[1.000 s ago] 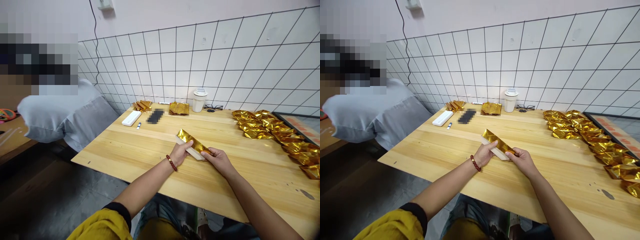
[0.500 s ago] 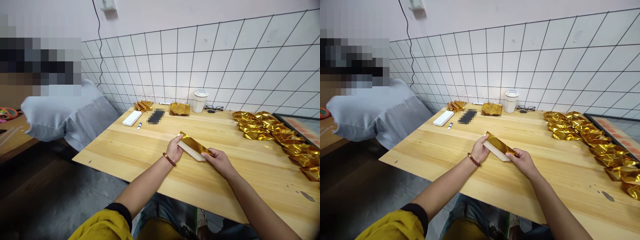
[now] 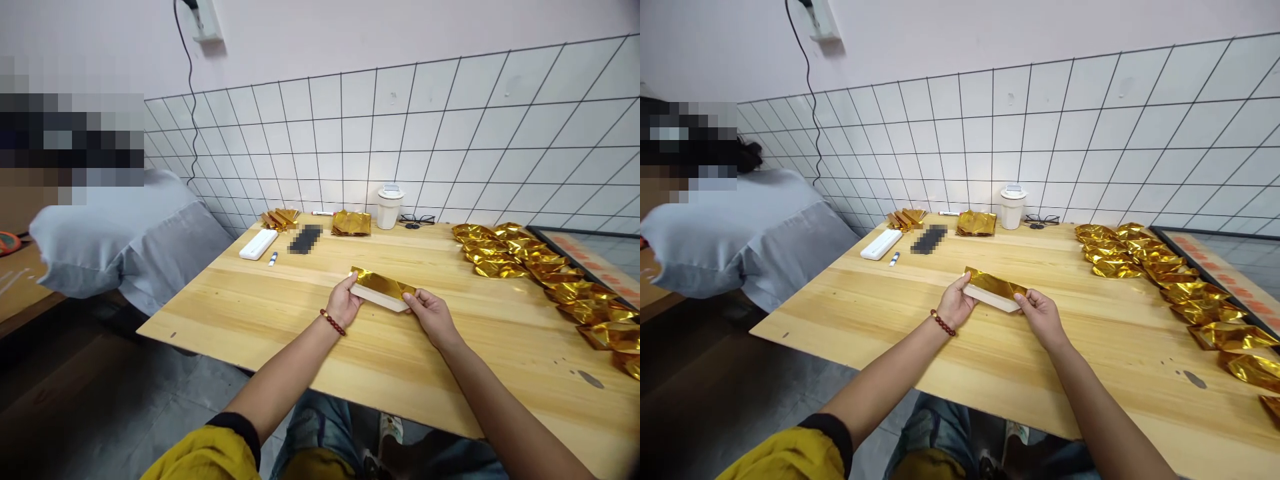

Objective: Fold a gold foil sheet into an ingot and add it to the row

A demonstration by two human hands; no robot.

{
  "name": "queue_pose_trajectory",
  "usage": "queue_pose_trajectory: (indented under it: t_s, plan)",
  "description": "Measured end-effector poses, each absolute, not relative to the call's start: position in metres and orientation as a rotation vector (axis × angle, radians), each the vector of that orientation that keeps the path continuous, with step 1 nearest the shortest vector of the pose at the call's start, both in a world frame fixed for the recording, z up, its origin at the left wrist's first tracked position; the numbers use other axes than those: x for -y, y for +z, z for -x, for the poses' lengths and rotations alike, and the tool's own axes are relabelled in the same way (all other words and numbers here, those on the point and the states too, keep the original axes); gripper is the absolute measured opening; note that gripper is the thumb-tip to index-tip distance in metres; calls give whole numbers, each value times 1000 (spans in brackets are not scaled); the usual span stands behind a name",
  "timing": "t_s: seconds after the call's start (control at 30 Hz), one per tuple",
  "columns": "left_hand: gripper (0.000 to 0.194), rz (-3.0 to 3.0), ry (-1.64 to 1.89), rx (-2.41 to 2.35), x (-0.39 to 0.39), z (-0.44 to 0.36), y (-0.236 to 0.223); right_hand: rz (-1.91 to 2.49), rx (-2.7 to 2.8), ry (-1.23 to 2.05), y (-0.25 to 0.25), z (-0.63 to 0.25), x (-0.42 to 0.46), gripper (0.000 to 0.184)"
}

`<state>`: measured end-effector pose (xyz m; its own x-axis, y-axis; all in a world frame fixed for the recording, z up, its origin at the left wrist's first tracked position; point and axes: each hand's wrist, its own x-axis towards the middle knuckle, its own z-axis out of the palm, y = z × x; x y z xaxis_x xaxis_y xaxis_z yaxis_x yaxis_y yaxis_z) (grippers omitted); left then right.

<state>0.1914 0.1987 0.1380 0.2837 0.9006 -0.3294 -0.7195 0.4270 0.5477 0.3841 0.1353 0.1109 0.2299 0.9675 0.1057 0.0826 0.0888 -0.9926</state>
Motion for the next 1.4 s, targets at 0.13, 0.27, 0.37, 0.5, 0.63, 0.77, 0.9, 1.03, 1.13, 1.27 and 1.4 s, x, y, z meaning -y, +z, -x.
queue_pose_trajectory:
  t_s: [0.13, 0.27, 0.37, 0.5, 0.63, 0.77, 0.9, 1.03, 1.13, 1.27, 1.4]
  plan:
    - [9, -313, 1115, -651, -199, -192, 139, 1279, 1107, 952, 111, -384, -137, 55]
    - [9, -328, 1094, -664, -198, -192, 140, 1274, 1081, 948, 111, -385, -137, 54]
    - [9, -336, 1094, -665, -198, -192, 139, 1269, 1070, 947, 112, -386, -137, 54]
    - [11, -338, 1094, -660, -199, -193, 138, 1245, 1032, 959, 113, -388, -138, 53]
    - [7, -351, 1087, -662, -199, -193, 139, 1232, 976, 973, 111, -390, -140, 50]
    - [7, -359, 1087, -658, -199, -194, 139, 1229, 972, 964, 110, -392, -141, 49]
    - [8, -358, 1095, -652, -199, -194, 139, 1231, 987, 942, 111, -391, -141, 49]
    - [8, -366, 1084, -654, -198, -194, 139, 1236, 999, 924, 113, -390, -141, 51]
    - [9, -367, 1090, -655, -199, -193, 138, 1232, 994, 946, 114, -388, -140, 51]
    - [11, -353, 1097, -650, -200, -192, 138, 1218, 975, 979, 115, -387, -140, 52]
    - [10, -383, 1097, -667, -198, -192, 138, 1218, 972, 977, 118, -385, -141, 53]
